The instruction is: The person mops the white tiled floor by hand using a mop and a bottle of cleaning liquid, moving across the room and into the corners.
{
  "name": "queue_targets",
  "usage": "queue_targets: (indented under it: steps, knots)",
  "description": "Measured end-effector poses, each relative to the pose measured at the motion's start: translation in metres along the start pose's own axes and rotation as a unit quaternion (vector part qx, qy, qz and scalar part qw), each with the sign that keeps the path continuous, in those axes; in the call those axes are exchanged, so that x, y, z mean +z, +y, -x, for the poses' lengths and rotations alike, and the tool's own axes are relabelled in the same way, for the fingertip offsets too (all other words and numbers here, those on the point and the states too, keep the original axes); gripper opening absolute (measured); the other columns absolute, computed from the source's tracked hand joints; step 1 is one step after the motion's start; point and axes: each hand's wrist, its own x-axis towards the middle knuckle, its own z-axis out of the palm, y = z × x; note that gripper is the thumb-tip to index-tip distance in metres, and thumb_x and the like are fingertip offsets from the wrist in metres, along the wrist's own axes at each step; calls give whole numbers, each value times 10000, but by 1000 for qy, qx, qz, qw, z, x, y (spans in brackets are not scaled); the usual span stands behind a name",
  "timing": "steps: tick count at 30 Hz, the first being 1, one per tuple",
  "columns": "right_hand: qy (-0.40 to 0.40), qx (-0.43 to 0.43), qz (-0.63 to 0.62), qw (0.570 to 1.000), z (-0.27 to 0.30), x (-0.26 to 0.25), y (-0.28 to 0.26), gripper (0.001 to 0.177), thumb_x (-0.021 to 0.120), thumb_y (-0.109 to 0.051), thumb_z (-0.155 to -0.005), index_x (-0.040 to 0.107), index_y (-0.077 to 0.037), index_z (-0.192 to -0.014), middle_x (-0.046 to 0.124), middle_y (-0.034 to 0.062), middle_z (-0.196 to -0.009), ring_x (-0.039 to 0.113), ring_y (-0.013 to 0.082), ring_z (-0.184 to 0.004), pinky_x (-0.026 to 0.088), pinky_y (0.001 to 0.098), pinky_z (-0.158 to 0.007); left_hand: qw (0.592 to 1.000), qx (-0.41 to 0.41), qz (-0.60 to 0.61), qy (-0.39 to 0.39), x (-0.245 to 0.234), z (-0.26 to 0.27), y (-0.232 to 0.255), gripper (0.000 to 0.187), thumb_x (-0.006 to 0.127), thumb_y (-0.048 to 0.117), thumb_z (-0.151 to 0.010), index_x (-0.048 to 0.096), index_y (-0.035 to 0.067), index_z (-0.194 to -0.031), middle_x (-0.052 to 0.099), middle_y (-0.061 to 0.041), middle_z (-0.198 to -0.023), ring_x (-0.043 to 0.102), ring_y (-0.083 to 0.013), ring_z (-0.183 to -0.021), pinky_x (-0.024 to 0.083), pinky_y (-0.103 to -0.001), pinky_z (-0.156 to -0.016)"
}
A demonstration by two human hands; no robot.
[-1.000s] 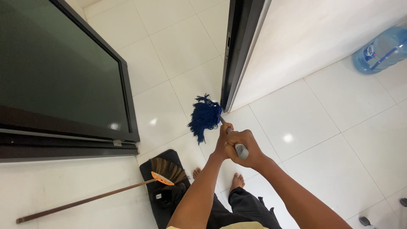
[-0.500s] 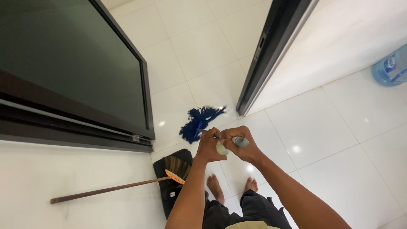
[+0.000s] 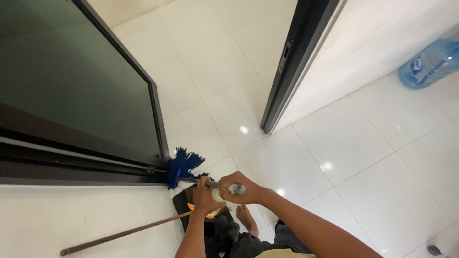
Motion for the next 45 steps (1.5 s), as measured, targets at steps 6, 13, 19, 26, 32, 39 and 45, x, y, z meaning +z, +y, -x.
queue_targets:
  steps: [6, 13, 19, 26, 32, 39, 45]
  knots:
    - [146, 5, 64, 987, 4, -38, -31, 311, 644, -50, -855, 451, 6, -619, 478, 43, -568, 399, 102, -535, 356, 317, -523, 988, 101, 104, 46, 25, -36, 59, 632, 903, 246, -537, 613, 80, -1074, 334, -99, -1182, 355, -305, -1143, 409, -469, -994]
    - [278, 10, 170, 945, 17, -81, -84, 375, 631, -23, -810, 387, -32, -526, 359, 34, -460, 307, 86, -450, 267, 305, -437, 965, 164, 204, 1, 19, -88, 156, 925, 944, 267, -491, 389, 46, -1196, 302, -91, -1185, 369, -278, -1137, 451, -417, -948]
    - [352, -51, 224, 907, 9, -88, -115, 380, 606, -11, -818, 357, -40, -532, 353, 20, -459, 310, 81, -430, 288, 296, -440, 940, 270, 193, -80, 17, -108, 202, 852, 930, 252, -545, 475, 64, -1241, 476, -103, -1217, 533, -249, -1112, 501, -411, -936]
    - [471, -13, 234, 850, 27, -105, -137, 439, 593, -13, -868, 291, -49, -552, 277, 8, -483, 263, 77, -483, 268, 304, -446, 885, 350, 236, -194, 34, -119, 242, 1064, 894, 303, -563, 375, 35, -1453, 457, -143, -1416, 491, -287, -1324, 477, -422, -1071]
    - [514, 87, 177, 835, 87, -146, -134, 449, 627, -81, -912, 342, -63, -566, 357, -17, -487, 317, 60, -502, 303, 300, -458, 894, 338, 157, -248, 90, -123, 285, 1085, 921, 408, -558, 440, 50, -1463, 342, -149, -1510, 405, -325, -1404, 433, -442, -1119]
    - [497, 154, 139, 843, 162, -169, -86, 459, 590, -175, -978, 394, -94, -571, 391, -31, -506, 339, 64, -487, 334, 302, -464, 899, 312, 9, -308, 160, -125, 283, 1045, 930, 402, -514, 516, 120, -1431, 302, -119, -1550, 342, -330, -1454, 391, -440, -1169]
    - [524, 108, 87, 840, 191, -209, -69, 491, 597, -178, -985, 330, -112, -579, 312, -42, -511, 280, 60, -503, 300, 304, -463, 891, 328, 4, -314, 186, -146, 312, 1118, 961, 397, -527, 439, 78, -1463, 215, -187, -1575, 303, -368, -1461, 374, -467, -1168]
